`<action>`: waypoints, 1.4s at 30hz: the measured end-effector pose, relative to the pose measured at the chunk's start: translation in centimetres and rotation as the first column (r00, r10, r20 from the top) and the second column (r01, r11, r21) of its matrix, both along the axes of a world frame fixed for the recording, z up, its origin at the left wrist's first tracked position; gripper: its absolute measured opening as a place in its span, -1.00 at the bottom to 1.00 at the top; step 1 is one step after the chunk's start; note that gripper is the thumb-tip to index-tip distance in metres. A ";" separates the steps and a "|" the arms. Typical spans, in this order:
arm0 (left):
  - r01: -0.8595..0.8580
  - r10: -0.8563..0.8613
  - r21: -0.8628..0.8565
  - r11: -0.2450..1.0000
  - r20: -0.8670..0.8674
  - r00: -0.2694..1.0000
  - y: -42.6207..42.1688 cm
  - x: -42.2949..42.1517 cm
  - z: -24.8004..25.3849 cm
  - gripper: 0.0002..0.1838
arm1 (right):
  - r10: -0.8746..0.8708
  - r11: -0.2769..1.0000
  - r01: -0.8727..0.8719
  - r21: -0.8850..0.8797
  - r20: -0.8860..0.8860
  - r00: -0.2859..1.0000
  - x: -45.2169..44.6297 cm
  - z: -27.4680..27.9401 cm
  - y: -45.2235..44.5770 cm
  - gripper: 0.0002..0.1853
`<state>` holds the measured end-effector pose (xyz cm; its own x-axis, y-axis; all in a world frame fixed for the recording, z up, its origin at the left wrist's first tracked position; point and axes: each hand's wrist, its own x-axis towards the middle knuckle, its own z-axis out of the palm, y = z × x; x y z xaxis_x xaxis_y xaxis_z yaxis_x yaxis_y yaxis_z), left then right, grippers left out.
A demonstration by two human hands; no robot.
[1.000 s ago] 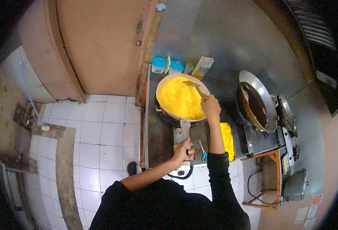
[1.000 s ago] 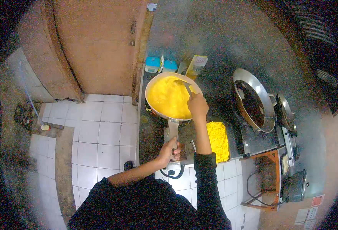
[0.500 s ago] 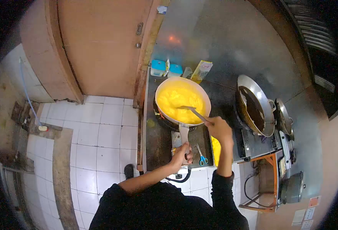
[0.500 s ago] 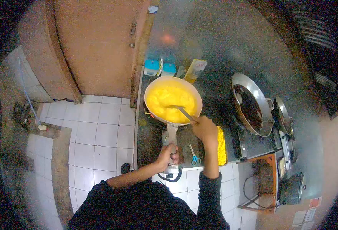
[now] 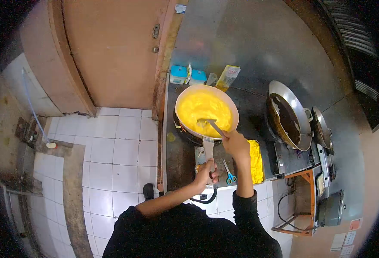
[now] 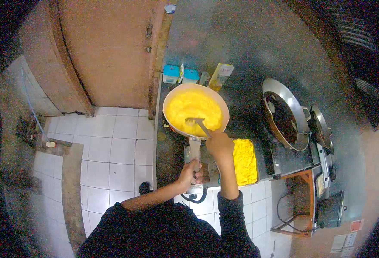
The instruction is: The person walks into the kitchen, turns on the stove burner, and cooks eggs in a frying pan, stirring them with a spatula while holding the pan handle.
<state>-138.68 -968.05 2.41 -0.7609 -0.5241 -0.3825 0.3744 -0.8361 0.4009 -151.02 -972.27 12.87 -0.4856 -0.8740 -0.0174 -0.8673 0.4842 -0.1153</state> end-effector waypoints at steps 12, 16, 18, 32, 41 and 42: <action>0.033 -0.033 -0.028 0.999 -0.017 0.999 -0.1 0.1 -0.4 -0.65 | -0.047 0.951 0.071 -0.302 0.088 0.995 -1.4 -2.3 -6.3 -0.72; 0.019 -0.019 0.005 1.000 -0.032 0.999 0.0 0.1 -0.2 -0.65 | 0.015 0.975 -0.007 -0.224 0.035 0.999 -0.8 -2.7 -6.5 -0.72; 0.014 -0.014 -0.006 1.000 -0.045 0.999 0.0 0.0 -0.4 -0.65 | 0.080 0.969 -0.066 -0.237 0.050 0.996 0.5 -2.4 -4.7 -0.69; 0.021 -0.023 -0.034 0.999 -0.072 0.997 -0.2 0.3 -0.1 -0.67 | 0.068 0.998 -0.068 -0.009 0.148 0.987 -2.1 5.4 4.6 -0.69; 0.051 -0.051 0.015 0.999 -0.036 0.998 -0.2 0.4 0.2 -0.68 | 0.139 0.987 -0.148 0.058 0.134 0.981 -2.6 3.7 4.4 -0.70; 0.047 -0.047 0.015 0.999 -0.035 0.998 -0.1 0.4 0.3 -0.68 | 0.160 0.985 -0.167 0.032 0.168 0.973 -2.1 2.3 3.6 -0.70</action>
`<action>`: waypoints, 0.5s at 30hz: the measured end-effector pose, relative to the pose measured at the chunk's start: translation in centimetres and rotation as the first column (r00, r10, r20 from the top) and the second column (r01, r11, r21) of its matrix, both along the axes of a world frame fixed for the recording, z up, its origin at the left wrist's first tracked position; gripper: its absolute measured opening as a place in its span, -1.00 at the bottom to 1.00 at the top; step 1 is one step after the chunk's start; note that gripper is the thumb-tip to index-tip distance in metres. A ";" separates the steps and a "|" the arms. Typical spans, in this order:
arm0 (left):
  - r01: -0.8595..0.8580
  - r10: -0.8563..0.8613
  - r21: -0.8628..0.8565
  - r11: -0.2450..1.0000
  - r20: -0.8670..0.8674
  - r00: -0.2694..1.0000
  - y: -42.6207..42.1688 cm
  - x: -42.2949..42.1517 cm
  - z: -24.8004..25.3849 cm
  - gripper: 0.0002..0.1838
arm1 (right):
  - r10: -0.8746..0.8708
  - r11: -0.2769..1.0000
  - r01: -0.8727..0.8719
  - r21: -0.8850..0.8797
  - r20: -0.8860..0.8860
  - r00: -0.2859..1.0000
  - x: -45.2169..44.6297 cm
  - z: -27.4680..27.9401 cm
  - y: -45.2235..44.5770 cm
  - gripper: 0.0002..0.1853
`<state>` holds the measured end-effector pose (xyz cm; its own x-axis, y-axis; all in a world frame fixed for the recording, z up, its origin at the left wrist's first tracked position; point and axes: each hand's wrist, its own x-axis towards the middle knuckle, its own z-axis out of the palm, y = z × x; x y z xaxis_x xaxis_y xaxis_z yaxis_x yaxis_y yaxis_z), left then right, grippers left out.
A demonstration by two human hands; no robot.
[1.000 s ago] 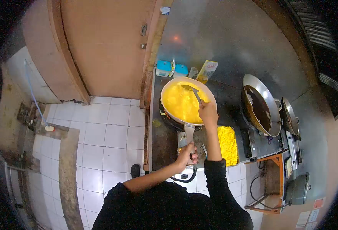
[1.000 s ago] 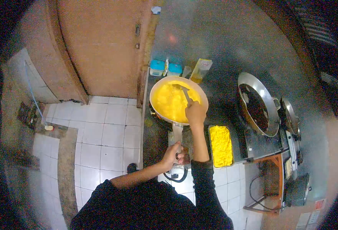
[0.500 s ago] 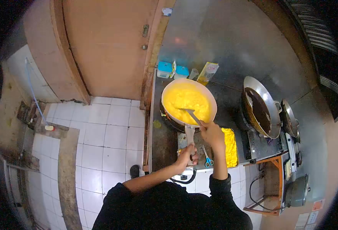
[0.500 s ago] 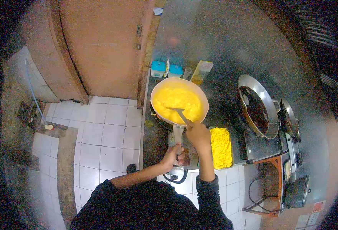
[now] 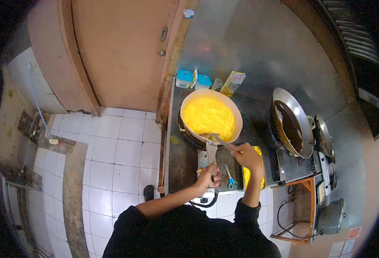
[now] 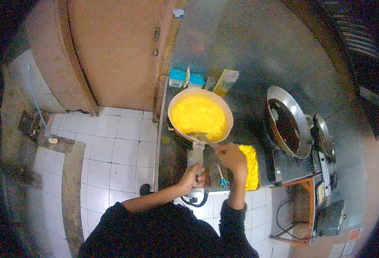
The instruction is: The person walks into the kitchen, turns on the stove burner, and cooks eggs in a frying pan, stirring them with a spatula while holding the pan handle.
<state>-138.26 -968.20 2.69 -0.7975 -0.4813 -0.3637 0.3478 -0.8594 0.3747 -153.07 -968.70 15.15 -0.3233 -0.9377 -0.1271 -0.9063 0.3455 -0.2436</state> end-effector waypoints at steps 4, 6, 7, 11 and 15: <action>-0.030 0.030 -0.042 0.999 0.006 1.000 0.1 -0.2 -0.3 -0.68 | -0.023 0.995 0.021 -0.098 -0.020 1.000 3.0 -3.2 -2.1 -0.69; -0.033 0.033 -0.049 0.998 -0.014 0.999 0.2 -0.4 -0.6 -0.68 | -0.084 0.990 0.082 -0.113 -0.011 0.996 4.7 -3.8 -3.4 -0.69; -0.040 0.038 -0.056 0.998 -0.038 0.999 0.2 -0.5 -0.9 -0.69 | -0.142 0.982 0.140 -0.127 -0.004 0.990 5.3 -4.0 -3.9 -0.69; -0.052 0.050 -0.110 0.993 -0.025 0.998 0.2 -0.7 -1.6 -0.69 | -0.174 0.947 0.167 -0.275 0.000 0.985 5.3 -6.2 -6.2 -0.70; -0.033 0.033 -0.020 0.999 -0.013 0.999 0.0 -0.5 -0.5 -0.69 | -0.206 0.923 0.231 -0.308 0.113 0.972 4.9 -4.3 -7.6 -0.71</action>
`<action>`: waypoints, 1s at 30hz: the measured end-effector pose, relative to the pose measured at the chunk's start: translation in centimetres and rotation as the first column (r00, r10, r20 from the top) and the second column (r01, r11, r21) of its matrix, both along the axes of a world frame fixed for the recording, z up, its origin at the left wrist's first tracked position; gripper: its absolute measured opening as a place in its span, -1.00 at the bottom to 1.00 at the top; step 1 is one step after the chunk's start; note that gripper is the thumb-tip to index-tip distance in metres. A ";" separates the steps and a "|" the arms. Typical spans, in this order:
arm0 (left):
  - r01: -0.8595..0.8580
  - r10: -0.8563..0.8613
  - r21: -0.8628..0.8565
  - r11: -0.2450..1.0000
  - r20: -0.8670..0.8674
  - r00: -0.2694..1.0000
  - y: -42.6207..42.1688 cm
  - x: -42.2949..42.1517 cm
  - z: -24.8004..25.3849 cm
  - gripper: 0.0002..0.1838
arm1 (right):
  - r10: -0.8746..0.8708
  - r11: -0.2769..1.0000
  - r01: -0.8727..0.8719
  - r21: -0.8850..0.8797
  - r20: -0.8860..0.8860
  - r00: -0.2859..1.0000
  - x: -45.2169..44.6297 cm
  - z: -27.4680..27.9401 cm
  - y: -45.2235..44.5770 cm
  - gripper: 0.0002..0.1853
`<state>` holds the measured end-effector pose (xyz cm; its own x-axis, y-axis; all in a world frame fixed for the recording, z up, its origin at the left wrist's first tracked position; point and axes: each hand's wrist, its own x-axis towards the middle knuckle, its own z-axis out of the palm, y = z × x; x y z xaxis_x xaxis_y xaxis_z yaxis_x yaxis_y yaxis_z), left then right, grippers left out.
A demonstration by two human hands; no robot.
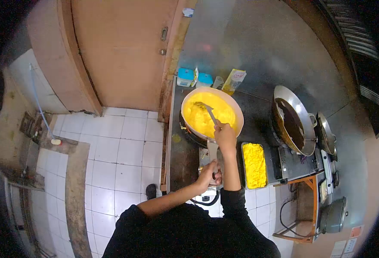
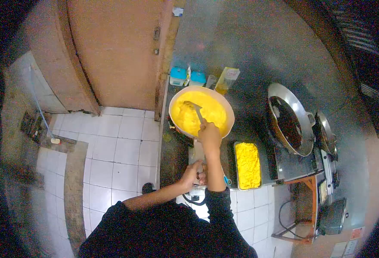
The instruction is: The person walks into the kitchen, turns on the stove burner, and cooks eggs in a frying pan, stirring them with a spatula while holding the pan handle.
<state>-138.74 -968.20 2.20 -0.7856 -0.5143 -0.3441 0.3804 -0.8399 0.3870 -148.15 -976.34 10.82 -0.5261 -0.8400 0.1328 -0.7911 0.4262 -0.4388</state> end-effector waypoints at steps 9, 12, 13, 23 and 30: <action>0.000 0.000 -0.015 1.000 0.031 1.000 0.2 0.4 0.0 -0.65 | -0.056 0.998 0.057 0.004 -0.173 0.983 -5.2 -3.2 -4.5 -0.71; 0.010 -0.010 -0.002 1.000 0.032 0.999 0.3 0.3 0.0 -0.64 | -0.005 0.992 0.026 0.126 -0.168 0.986 -3.9 -2.5 -2.2 -0.71; 0.009 -0.009 0.003 1.000 0.011 1.000 0.3 0.2 -0.3 -0.64 | -0.004 0.985 0.034 0.167 -0.176 0.984 -3.3 -2.2 -1.3 -0.71; 0.008 -0.008 -0.047 0.999 0.011 1.000 0.1 0.3 0.1 -0.65 | 0.081 0.949 -0.019 0.314 -0.188 0.979 -0.7 4.2 7.9 -0.71; 0.029 -0.030 0.016 0.999 0.023 0.999 0.1 0.2 0.0 -0.64 | 0.058 0.938 0.027 0.347 -0.234 0.971 -1.5 10.8 11.7 -0.72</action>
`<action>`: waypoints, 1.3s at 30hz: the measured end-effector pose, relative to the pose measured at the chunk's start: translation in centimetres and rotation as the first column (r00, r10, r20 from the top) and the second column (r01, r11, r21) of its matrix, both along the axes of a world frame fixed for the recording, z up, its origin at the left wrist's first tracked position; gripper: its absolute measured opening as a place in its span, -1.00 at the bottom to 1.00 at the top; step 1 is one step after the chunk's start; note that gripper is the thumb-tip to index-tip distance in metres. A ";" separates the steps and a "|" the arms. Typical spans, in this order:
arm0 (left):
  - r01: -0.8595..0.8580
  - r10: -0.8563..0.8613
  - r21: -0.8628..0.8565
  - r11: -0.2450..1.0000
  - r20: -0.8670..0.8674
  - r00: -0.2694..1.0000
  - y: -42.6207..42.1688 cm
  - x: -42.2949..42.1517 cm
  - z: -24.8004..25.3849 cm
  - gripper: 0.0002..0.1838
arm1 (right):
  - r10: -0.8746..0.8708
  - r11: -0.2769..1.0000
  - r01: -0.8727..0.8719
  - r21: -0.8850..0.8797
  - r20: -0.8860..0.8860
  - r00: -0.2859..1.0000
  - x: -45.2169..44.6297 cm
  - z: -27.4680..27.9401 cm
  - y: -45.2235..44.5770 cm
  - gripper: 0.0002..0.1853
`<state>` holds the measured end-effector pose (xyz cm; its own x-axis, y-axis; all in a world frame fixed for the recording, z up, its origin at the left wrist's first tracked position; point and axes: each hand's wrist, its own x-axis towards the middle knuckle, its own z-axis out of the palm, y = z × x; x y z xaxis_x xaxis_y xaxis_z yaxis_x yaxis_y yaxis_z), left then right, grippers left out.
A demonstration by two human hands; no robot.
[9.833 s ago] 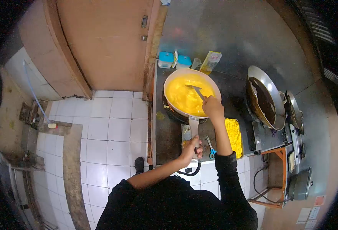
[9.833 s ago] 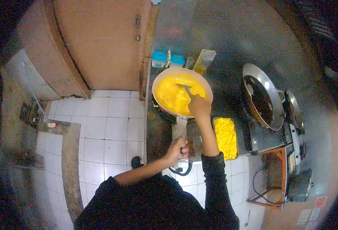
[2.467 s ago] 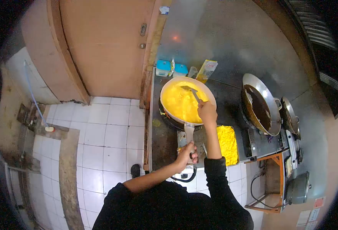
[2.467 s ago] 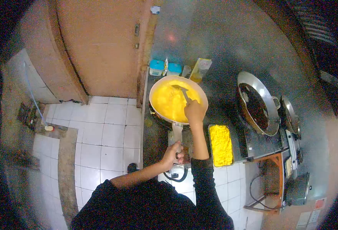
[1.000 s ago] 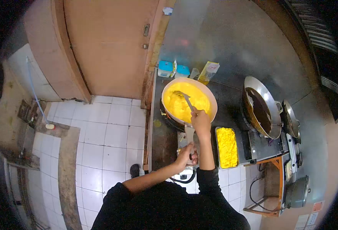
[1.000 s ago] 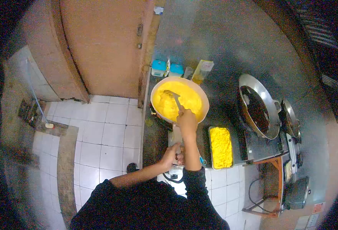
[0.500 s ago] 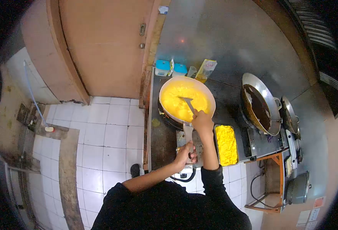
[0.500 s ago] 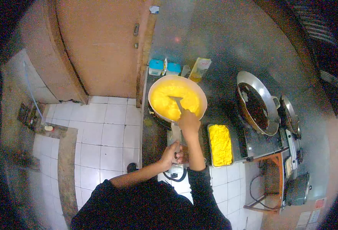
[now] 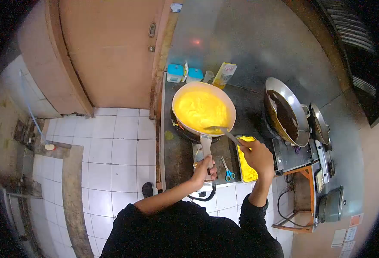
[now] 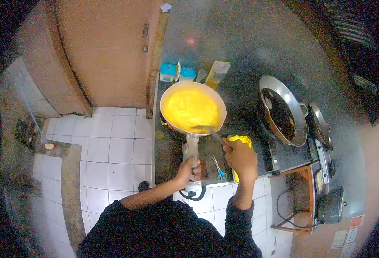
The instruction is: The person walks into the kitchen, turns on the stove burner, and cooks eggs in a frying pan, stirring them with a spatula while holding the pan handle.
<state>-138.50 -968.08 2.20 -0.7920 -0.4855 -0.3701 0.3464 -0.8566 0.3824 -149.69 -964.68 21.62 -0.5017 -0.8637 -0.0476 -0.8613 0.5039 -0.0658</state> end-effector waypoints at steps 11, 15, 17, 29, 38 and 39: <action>-0.009 0.009 0.005 1.000 0.018 1.000 0.1 -0.2 0.0 -0.63 | -0.094 0.995 0.091 -0.034 -0.120 0.988 -2.5 -7.3 -5.9 -0.76; -0.004 0.004 -0.016 1.000 0.001 1.000 0.1 -0.2 -0.3 -0.63 | -0.124 0.984 0.111 -0.138 -0.091 0.988 -4.7 -10.0 -7.8 -0.75; -0.003 0.003 -0.017 1.000 0.007 1.000 0.1 -0.2 -0.4 -0.63 | -0.131 0.974 0.113 -0.194 -0.083 0.988 -5.2 -10.5 -8.4 -0.75; -0.022 0.022 -0.013 1.000 0.022 1.000 0.0 0.0 0.2 -0.64 | -0.136 0.956 0.159 -0.245 0.109 0.985 -3.8 -10.8 -13.1 -0.69; -0.035 0.035 -0.009 0.999 -0.008 0.999 0.1 -0.1 -0.1 -0.62 | 0.029 0.991 -0.025 -0.130 0.025 0.999 -1.4 -8.7 -6.1 -0.74; -0.033 0.033 -0.013 0.999 -0.009 0.999 0.1 -0.1 0.0 -0.62 | 0.027 0.991 -0.023 -0.134 0.025 0.999 -1.5 -7.3 -5.3 -0.74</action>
<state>-138.60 -968.00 2.20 -0.7787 -0.5159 -0.3570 0.3775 -0.8398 0.3902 -151.21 -969.99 14.29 -0.4800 -0.8755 0.0563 -0.8705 0.4674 -0.1541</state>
